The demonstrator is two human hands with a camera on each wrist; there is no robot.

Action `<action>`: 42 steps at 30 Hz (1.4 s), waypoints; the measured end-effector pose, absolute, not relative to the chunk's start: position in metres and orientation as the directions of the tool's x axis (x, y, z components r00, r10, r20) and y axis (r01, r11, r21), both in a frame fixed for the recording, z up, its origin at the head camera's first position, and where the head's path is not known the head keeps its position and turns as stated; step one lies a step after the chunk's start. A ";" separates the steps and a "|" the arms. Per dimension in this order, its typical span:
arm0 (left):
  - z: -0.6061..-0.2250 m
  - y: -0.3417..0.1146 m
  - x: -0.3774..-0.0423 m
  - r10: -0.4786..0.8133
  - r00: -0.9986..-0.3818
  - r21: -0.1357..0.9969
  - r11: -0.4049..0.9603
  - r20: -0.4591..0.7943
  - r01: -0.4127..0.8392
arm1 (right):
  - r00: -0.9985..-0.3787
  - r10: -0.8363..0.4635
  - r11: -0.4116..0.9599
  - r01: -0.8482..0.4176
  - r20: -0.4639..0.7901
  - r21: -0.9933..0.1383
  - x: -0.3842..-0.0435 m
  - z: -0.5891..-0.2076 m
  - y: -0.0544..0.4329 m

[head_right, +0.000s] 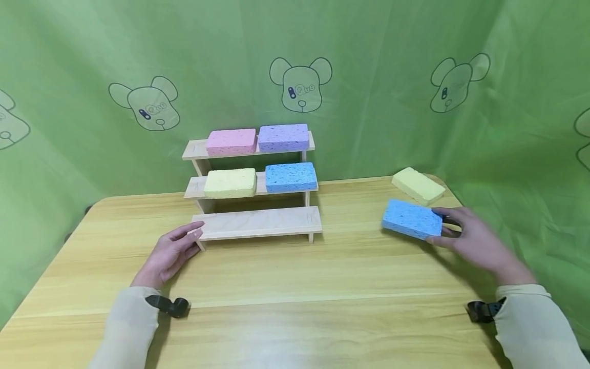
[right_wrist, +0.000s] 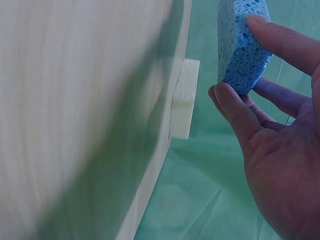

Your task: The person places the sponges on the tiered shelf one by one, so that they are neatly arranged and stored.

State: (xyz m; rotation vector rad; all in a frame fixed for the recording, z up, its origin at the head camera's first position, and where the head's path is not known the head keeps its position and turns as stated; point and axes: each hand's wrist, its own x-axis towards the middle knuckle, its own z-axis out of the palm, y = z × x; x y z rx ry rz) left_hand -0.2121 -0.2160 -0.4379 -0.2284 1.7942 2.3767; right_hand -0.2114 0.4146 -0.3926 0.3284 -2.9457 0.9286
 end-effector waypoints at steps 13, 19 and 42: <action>-0.437 -0.217 -0.212 0.034 -0.975 0.951 -0.218 -0.218 -0.220 | -0.968 -0.210 0.718 -0.249 0.139 -0.649 -0.215 -0.391 0.394; -0.435 -0.216 -0.212 0.041 -0.974 0.939 -0.261 -0.222 -0.225 | -0.956 -0.246 0.683 -0.289 0.161 -0.671 -0.215 -0.389 0.381; -0.436 -0.217 -0.212 0.039 -0.974 0.937 -0.266 -0.224 -0.227 | -0.948 -0.266 0.640 -0.311 0.177 -0.703 -0.211 -0.380 0.335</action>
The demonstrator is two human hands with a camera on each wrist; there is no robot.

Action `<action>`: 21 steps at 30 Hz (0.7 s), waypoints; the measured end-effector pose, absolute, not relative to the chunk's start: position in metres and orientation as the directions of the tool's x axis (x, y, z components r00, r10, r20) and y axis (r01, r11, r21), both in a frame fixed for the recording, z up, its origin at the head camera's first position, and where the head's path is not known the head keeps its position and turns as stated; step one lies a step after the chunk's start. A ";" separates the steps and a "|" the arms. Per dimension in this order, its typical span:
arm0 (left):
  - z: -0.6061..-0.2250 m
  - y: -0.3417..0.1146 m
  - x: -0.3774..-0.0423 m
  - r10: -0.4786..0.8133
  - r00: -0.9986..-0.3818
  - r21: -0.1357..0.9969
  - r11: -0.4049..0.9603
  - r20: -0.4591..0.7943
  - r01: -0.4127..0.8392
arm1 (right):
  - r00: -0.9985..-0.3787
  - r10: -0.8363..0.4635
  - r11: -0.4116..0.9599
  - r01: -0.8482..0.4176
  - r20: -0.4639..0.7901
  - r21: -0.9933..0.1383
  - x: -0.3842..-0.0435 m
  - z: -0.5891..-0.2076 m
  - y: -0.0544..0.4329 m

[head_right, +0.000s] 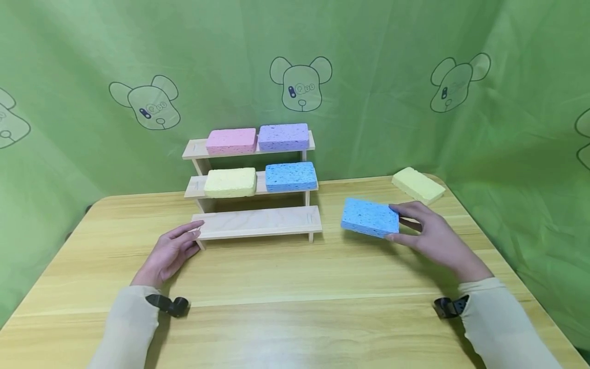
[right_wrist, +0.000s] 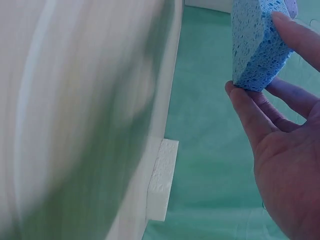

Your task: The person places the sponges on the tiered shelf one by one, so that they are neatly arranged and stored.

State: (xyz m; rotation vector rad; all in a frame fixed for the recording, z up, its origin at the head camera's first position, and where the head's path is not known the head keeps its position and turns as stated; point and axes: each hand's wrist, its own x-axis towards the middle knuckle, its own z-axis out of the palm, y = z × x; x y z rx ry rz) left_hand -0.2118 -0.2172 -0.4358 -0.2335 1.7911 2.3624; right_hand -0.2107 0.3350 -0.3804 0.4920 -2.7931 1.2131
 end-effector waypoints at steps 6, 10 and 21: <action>-0.438 -0.218 -0.212 0.047 -0.975 0.944 -0.246 -0.216 -0.220 | -0.939 -0.276 0.613 -0.336 0.205 -0.715 -0.209 -0.378 0.332; -0.437 -0.219 -0.212 0.052 -0.975 0.943 -0.250 -0.215 -0.221 | -0.935 -0.280 0.598 -0.346 0.216 -0.723 -0.208 -0.376 0.328; -0.437 -0.219 -0.211 0.079 -0.974 0.931 -0.286 -0.214 -0.228 | -0.907 -0.336 0.552 -0.409 0.255 -0.727 -0.209 -0.373 0.310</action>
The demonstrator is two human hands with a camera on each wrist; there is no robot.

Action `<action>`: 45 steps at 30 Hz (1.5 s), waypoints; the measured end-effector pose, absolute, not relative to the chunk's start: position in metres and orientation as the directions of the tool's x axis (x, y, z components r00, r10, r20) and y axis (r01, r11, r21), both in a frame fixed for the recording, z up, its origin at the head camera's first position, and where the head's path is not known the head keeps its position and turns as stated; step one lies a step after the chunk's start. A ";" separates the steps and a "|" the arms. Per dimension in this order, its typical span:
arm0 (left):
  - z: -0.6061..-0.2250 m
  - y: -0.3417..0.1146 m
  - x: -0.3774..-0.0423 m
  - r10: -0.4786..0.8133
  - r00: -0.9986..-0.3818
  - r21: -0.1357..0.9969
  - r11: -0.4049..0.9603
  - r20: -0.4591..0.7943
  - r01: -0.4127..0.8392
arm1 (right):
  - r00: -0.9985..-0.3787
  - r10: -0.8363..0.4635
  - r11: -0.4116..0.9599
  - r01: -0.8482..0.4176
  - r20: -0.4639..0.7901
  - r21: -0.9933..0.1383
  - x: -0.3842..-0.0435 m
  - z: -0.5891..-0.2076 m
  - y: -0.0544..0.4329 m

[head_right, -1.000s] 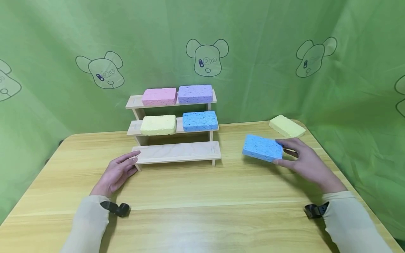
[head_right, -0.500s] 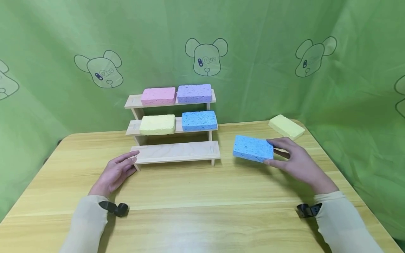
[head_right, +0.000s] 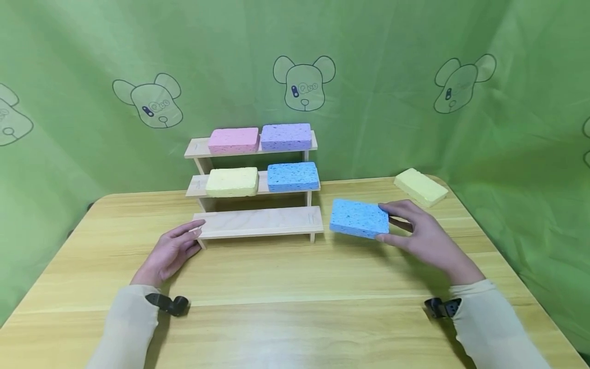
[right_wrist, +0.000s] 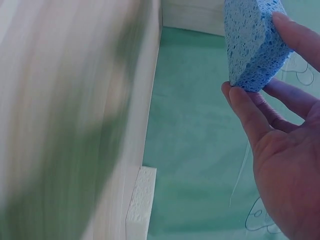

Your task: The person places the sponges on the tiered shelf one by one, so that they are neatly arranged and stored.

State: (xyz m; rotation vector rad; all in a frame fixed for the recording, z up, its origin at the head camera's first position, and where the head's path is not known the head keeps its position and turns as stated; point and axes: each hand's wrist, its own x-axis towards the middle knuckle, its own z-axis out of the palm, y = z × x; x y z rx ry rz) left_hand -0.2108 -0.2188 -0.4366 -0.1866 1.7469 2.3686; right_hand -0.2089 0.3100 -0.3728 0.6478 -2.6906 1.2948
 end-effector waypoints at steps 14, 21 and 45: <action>-0.436 -0.218 -0.211 0.083 -0.972 0.932 -0.279 -0.218 -0.233 | -0.866 -0.421 0.514 -0.472 0.268 -0.717 -0.210 -0.363 0.288; -0.437 -0.218 -0.209 0.087 -0.974 0.934 -0.278 -0.207 -0.223 | -0.857 -0.444 0.493 -0.477 0.261 -0.728 -0.213 -0.365 0.277; -0.436 -0.219 -0.210 0.078 -0.975 0.938 -0.266 -0.207 -0.221 | -0.851 -0.474 0.454 -0.455 0.225 -0.766 -0.214 -0.369 0.243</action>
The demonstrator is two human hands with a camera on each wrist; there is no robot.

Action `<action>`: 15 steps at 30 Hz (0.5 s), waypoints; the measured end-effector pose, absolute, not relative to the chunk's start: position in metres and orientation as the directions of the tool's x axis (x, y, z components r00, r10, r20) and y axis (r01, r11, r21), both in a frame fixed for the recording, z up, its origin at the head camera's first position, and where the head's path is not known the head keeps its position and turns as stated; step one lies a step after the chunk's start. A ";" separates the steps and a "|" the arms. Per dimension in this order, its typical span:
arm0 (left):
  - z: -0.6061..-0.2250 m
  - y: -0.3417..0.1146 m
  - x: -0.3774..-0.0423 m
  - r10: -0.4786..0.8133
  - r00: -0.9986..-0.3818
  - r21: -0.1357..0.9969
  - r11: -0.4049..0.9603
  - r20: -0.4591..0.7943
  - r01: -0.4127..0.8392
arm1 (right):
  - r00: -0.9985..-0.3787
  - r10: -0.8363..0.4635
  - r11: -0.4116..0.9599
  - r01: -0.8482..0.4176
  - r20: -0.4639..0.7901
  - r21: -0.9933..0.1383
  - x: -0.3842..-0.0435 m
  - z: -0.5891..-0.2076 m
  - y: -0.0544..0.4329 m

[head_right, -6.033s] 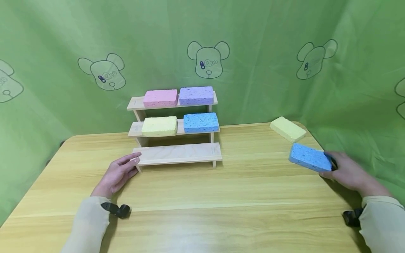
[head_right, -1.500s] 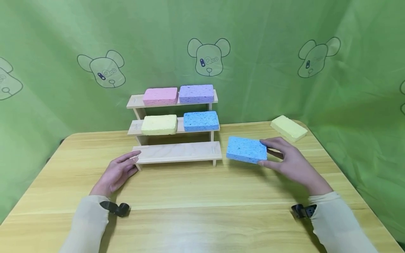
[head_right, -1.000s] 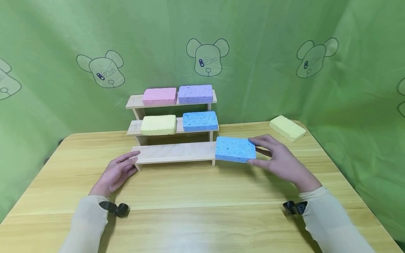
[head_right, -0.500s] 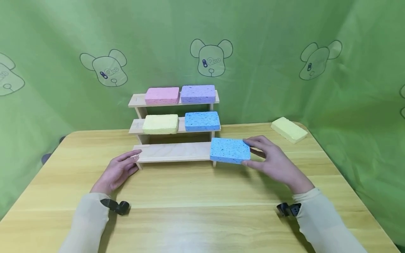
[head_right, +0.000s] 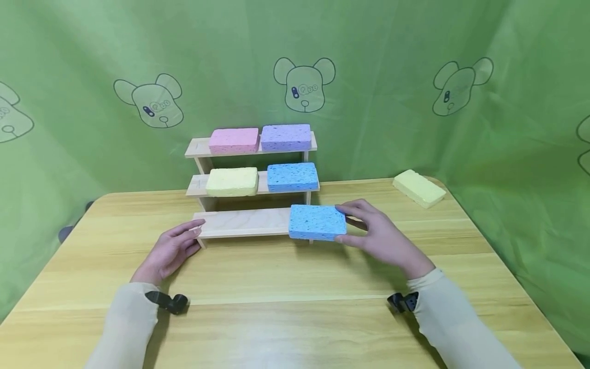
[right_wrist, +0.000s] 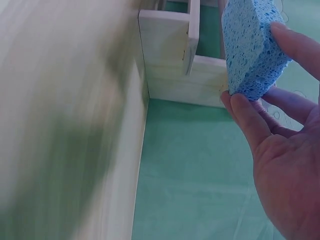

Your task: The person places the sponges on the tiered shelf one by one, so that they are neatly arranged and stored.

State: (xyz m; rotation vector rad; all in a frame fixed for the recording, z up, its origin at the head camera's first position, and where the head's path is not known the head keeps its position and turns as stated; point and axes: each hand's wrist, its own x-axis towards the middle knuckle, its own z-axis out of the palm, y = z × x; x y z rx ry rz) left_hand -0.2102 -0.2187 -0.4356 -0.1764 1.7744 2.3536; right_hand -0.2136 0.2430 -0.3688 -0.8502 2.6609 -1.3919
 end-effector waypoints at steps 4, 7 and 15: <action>-0.435 -0.219 -0.210 0.076 -0.975 0.937 -0.269 -0.209 -0.222 | -0.845 -0.488 0.465 -0.464 0.219 -0.754 -0.216 -0.370 0.235; -0.435 -0.218 -0.210 0.073 -0.975 0.937 -0.272 -0.208 -0.221 | -0.846 -0.489 0.495 -0.471 0.214 -0.730 -0.217 -0.372 0.229; -0.435 -0.219 -0.210 0.072 -0.978 0.944 -0.255 -0.197 -0.209 | -0.839 -0.496 0.508 -0.490 0.224 -0.708 -0.218 -0.372 0.214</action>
